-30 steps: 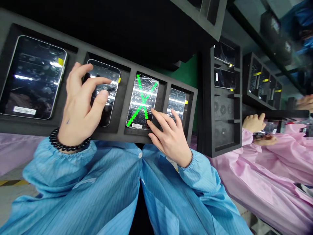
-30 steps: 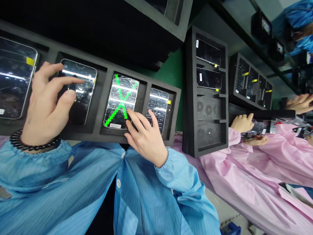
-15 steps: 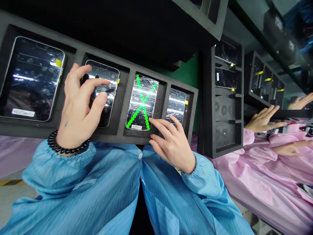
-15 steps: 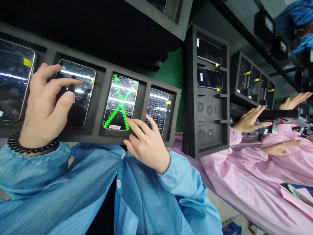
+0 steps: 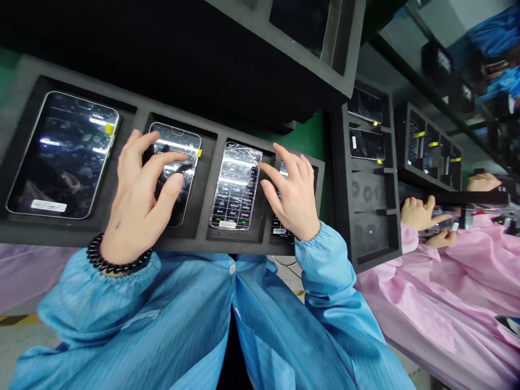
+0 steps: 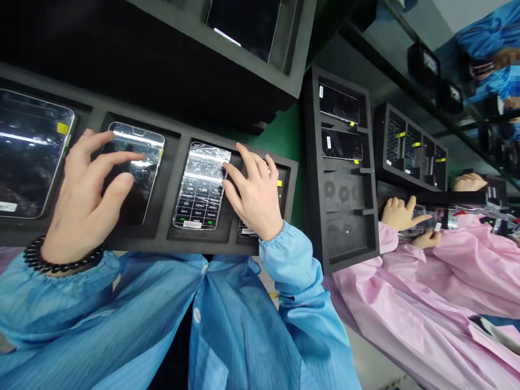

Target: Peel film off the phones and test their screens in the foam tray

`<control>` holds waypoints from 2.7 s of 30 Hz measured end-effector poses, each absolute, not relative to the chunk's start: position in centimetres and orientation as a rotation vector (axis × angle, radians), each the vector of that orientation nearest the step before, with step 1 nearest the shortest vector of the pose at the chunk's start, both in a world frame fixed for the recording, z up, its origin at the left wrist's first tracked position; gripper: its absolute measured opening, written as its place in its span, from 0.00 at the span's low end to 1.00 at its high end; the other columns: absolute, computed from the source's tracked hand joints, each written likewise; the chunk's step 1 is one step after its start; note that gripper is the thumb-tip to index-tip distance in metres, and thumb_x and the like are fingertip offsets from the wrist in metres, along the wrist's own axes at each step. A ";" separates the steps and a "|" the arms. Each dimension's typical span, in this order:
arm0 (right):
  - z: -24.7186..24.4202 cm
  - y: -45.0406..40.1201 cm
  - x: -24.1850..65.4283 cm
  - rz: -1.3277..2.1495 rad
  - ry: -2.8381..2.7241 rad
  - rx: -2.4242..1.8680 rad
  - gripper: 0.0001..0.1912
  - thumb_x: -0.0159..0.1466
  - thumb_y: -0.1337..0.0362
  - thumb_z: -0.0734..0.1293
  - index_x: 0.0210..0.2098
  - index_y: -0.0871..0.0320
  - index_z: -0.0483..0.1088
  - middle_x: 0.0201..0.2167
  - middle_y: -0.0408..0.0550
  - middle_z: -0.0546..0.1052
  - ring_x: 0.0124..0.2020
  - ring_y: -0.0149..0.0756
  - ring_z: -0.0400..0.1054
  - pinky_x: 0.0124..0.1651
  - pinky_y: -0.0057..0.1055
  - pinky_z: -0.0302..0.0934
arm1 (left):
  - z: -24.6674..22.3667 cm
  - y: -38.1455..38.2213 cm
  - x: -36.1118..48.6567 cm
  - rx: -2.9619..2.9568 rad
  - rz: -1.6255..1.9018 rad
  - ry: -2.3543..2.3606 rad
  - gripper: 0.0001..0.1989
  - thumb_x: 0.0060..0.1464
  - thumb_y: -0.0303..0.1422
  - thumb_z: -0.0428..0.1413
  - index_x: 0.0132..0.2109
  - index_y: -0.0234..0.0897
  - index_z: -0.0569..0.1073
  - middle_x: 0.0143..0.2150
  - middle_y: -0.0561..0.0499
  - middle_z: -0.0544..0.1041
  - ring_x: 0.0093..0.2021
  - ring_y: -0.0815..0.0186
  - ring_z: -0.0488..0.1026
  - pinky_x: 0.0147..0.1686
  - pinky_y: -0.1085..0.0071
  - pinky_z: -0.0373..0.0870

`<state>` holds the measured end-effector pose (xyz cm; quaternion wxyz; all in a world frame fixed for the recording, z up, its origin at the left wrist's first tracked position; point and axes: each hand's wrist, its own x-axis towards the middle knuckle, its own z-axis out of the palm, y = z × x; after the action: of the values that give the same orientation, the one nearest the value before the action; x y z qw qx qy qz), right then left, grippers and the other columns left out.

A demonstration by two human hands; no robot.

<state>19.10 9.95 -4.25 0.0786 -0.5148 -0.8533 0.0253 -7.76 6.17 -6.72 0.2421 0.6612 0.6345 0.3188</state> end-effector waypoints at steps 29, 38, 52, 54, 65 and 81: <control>-6.5 6.3 27.3 -0.045 -2.170 -1.834 0.19 0.74 0.60 0.57 0.59 0.50 0.71 0.69 0.54 0.65 0.67 0.48 0.61 0.70 0.56 0.53 | -7.1 6.5 -7.9 1.850 0.805 1.770 0.24 0.63 0.48 0.47 0.59 0.48 0.74 0.72 0.44 0.61 0.77 0.43 0.47 0.73 0.35 0.45; -6.0 2.4 27.0 0.257 -2.053 -1.663 0.22 0.73 0.63 0.56 0.65 0.51 0.65 0.67 0.54 0.67 0.67 0.46 0.63 0.69 0.53 0.57 | -6.9 4.6 -6.6 2.226 0.840 1.573 0.26 0.66 0.36 0.51 0.69 0.48 0.64 0.73 0.43 0.61 0.76 0.45 0.50 0.72 0.35 0.44; -8.2 -1.1 25.9 0.052 -2.215 -1.234 0.14 0.68 0.61 0.62 0.47 0.49 0.78 0.60 0.49 0.75 0.51 0.44 0.71 0.61 0.51 0.64 | -9.7 0.4 -6.4 2.834 0.998 1.277 0.34 0.65 0.54 0.41 0.67 0.38 0.69 0.71 0.41 0.65 0.71 0.49 0.60 0.72 0.46 0.50; -8.1 -1.0 25.7 0.055 -2.258 -1.264 0.13 0.68 0.61 0.63 0.46 0.50 0.78 0.59 0.50 0.76 0.52 0.43 0.71 0.63 0.50 0.63 | -9.6 0.3 -6.3 2.832 0.854 1.330 0.33 0.64 0.53 0.44 0.67 0.41 0.68 0.70 0.41 0.66 0.72 0.46 0.59 0.71 0.41 0.49; -8.2 -1.1 25.8 0.139 -2.264 -1.284 0.19 0.68 0.59 0.62 0.55 0.52 0.75 0.58 0.52 0.77 0.52 0.45 0.72 0.63 0.51 0.61 | -9.3 0.1 -6.5 2.801 0.794 1.340 0.32 0.64 0.52 0.44 0.70 0.46 0.64 0.73 0.47 0.62 0.73 0.49 0.57 0.73 0.43 0.46; -8.4 -1.3 26.1 0.235 -2.238 -1.293 0.29 0.72 0.51 0.56 0.69 0.52 0.61 0.62 0.54 0.74 0.55 0.48 0.72 0.64 0.52 0.60 | -9.3 0.1 -6.6 2.839 0.821 1.326 0.34 0.66 0.53 0.42 0.71 0.41 0.61 0.76 0.43 0.56 0.75 0.50 0.53 0.73 0.42 0.50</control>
<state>26.08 -1.26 -8.35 0.2698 -0.4799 -0.8302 0.0873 -6.60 0.05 -9.26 -0.0485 0.8754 0.4088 0.2532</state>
